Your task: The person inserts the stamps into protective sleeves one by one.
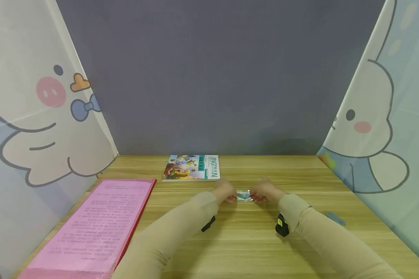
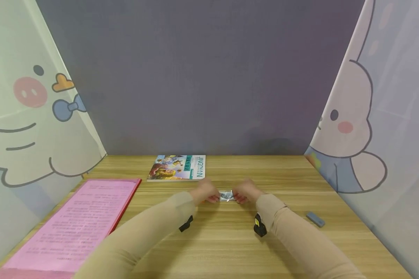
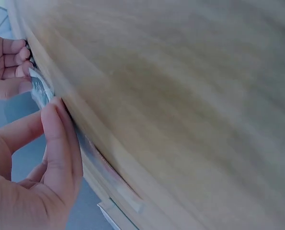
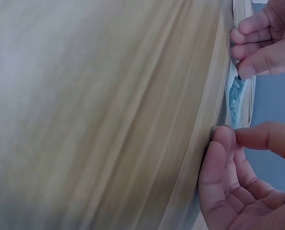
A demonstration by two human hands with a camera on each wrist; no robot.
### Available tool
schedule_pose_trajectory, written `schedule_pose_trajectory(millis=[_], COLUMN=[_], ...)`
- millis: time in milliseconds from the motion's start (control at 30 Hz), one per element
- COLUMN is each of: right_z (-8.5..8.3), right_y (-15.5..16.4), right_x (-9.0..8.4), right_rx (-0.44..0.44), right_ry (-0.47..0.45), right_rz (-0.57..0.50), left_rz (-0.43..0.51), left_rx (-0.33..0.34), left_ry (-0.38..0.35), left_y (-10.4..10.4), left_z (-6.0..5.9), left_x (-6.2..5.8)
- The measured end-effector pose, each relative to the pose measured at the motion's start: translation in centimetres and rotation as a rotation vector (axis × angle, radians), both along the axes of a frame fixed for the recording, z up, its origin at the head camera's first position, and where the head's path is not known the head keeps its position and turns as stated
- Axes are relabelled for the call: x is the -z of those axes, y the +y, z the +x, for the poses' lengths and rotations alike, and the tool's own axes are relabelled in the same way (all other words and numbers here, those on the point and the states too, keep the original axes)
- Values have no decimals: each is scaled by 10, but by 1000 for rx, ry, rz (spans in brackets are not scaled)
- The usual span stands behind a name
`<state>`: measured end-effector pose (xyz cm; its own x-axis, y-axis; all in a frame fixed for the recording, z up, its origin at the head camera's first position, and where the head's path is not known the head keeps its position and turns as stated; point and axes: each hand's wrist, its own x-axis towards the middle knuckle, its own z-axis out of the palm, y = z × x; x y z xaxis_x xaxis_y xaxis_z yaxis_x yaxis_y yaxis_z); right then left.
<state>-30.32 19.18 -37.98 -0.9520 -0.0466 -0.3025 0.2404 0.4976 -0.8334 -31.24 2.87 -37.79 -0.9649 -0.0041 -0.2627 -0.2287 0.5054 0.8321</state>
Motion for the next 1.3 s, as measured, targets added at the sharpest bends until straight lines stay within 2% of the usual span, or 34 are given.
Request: schedule_pose_trajectory(millis=[100,233,400,533,767,967,1167,1300], right_z=[-1,-3,-6,-8,-11,-14,-15,-15], right_y=[1,2,2,4,8,13,18,21], right_x=[-1,-2,-1,0,-1,0,0,0], right_rx=[-13,-9,21,27,-9,-65,-118,-131], right_ry=[-1,-3,-15,-40,-71,-108,-171,-176], right_rz=[52,76,57,32,-6,-22,-95,-120], left_rz=[-56,-115,-163,-201,-160,-165,-136,-120], left_rx=[0,5,18,36,20,22,24,37], left_ry=[21,39,-9,-32,-25,-19,-44,-47], left_y=[3,6,8,8,7,6,3,1], left_z=[2,-2,-9,-10,-6,-1,-4,-6], left_x=[0,2,1,-1,-3,-5,-2,-1])
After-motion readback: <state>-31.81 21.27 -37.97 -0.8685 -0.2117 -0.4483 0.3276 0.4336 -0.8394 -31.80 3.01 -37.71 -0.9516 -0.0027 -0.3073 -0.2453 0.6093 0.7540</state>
